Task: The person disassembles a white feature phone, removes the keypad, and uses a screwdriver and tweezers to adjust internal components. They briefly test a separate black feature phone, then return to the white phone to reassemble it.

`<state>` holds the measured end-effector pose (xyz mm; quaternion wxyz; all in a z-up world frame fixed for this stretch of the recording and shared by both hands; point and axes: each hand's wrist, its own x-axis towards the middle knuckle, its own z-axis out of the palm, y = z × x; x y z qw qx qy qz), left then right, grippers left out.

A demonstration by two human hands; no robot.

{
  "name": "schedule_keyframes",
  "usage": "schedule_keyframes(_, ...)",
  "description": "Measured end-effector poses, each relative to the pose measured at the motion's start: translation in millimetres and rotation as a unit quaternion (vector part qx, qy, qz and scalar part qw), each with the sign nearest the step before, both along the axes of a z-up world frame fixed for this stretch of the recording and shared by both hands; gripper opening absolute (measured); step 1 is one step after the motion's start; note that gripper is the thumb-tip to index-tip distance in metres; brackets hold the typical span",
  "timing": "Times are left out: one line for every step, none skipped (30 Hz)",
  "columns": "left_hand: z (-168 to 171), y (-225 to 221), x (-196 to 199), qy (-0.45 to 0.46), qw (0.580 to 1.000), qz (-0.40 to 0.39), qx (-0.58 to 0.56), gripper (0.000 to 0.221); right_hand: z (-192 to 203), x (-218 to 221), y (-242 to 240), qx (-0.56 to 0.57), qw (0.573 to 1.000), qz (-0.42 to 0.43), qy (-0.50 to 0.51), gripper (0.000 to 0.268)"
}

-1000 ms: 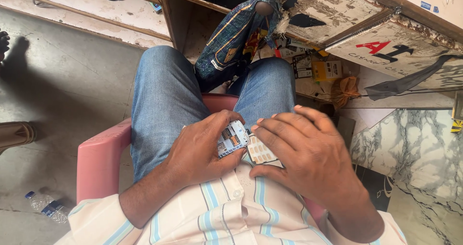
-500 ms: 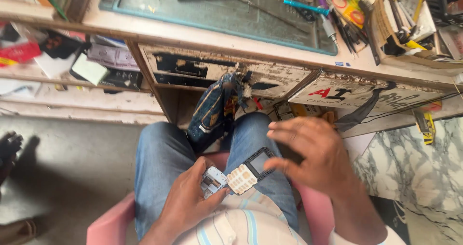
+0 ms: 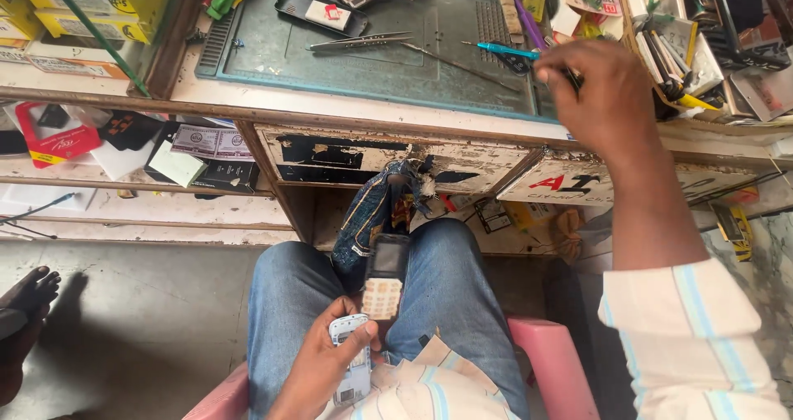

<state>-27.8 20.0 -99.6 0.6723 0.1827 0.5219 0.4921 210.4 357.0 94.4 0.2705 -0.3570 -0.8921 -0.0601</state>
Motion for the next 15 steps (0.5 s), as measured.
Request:
schedule_keyframes(0, 0, 1, -0.012, 1.000, 0.010, 0.002, 0.026, 0, -2, 8, 0.003, 1.000, 0.006, 0.001, 0.005)
schedule_keyframes(0, 1, 2, -0.023, 1.000, 0.019, 0.004, 0.029, -1, -6, 17, 0.008, 1.000, 0.021, -0.010, 0.007)
schedule_keyframes(0, 2, 2, -0.034, 0.999, 0.028, 0.007, 0.033, -3, -13, 26, 0.013, 0.999, 0.036, -0.021, 0.009)
schedule_keyframes(-1, 3, 3, -0.035, 0.999, 0.024, -0.002, 0.037, -5, -19, 34, 0.018, 0.998, 0.050, -0.032, 0.012)
schedule_keyframes(-1, 4, 4, -0.036, 0.999, 0.019, -0.011, 0.041, -8, -25, 43, 0.037, 0.996, 0.056, -0.053, 0.015)
schedule_keyframes(-1, 6, 4, -0.037, 0.999, 0.014, -0.019, 0.045, -10, -31, 51, 0.058, 0.994, 0.060, -0.073, 0.018)
schedule_keyframes(-2, 7, 4, -0.043, 0.999, 0.013, -0.010, 0.047, -10, -35, 58, 0.078, 0.991, 0.064, -0.093, 0.021)
schedule_keyframes(-2, 7, 5, -0.049, 0.999, 0.014, -0.001, 0.049, -10, -37, 64, 0.062, 0.991, 0.055, -0.102, 0.020)
schedule_keyframes(-3, 6, 5, -0.054, 0.998, 0.015, 0.007, 0.051, -10, -38, 69, 0.045, 0.992, 0.046, -0.110, 0.021)
schedule_keyframes(-3, 6, 4, -0.052, 0.998, 0.018, 0.011, 0.050, -7, -38, 73, 0.029, 0.992, 0.037, -0.119, 0.021)
schedule_keyframes(-4, 6, 3, -0.049, 0.998, 0.021, 0.014, 0.050, -4, -35, 76, 0.005, 0.995, 0.038, -0.090, 0.022)
schedule_keyframes(-5, 5, 2, -0.046, 0.998, 0.025, 0.017, 0.049, 1, -29, 78, -0.021, 0.997, 0.040, -0.061, 0.023)
schedule_keyframes(-6, 5, 1, -0.053, 0.998, 0.034, 0.019, 0.050, 6, -23, 80, -0.046, 0.998, 0.042, -0.032, 0.024)
schedule_keyframes(-8, 5, 1, -0.060, 0.997, 0.041, 0.020, 0.051, 11, -16, 83, -0.043, 0.999, 0.020, -0.022, 0.024)
schedule_keyframes(-10, 5, 0, -0.066, 0.996, 0.048, 0.022, 0.051, 17, -8, 87, -0.039, 0.999, -0.001, -0.011, 0.023)
